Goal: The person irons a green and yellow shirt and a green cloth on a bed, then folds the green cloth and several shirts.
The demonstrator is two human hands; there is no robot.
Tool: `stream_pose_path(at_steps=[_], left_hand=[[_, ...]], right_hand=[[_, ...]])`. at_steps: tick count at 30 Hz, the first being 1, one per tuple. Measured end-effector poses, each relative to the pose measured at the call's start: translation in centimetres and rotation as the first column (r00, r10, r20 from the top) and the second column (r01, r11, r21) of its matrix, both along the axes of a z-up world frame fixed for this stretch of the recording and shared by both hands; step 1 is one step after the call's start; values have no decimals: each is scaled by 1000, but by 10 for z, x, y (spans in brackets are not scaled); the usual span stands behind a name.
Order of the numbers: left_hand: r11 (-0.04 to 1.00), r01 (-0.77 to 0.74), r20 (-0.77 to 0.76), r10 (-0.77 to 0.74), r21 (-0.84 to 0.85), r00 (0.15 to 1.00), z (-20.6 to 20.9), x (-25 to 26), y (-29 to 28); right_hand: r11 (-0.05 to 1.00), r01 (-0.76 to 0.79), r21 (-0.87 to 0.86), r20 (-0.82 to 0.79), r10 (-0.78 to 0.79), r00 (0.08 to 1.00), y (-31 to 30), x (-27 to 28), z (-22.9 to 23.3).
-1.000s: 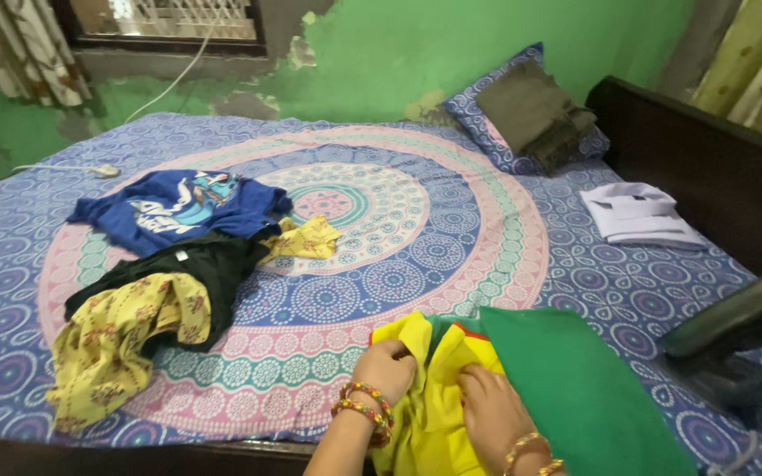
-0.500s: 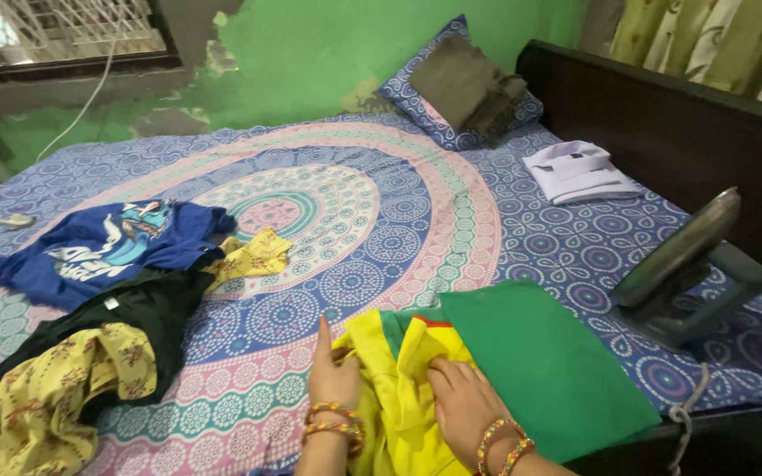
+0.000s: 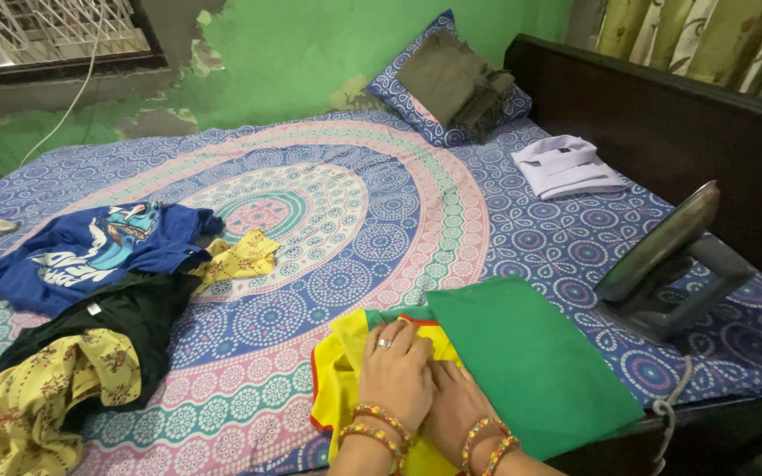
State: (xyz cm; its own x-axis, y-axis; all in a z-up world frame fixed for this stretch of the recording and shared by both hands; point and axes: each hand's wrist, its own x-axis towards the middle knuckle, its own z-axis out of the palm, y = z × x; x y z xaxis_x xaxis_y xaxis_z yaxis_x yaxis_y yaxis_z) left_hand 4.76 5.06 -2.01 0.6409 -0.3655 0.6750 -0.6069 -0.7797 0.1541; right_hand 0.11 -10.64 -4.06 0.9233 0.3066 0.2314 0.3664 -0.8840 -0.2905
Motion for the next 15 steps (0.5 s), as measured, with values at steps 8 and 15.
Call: stream_pose_path(at_steps=[8, 15], left_hand=[[800, -548, -422, 597, 244, 682, -43, 32, 57], [768, -630, -360, 623, 114, 695, -30, 23, 56]], right_hand=[[989, -120, 82, 294, 92, 951, -3, -2, -6], [989, -122, 87, 283, 93, 955, -4, -2, -7]])
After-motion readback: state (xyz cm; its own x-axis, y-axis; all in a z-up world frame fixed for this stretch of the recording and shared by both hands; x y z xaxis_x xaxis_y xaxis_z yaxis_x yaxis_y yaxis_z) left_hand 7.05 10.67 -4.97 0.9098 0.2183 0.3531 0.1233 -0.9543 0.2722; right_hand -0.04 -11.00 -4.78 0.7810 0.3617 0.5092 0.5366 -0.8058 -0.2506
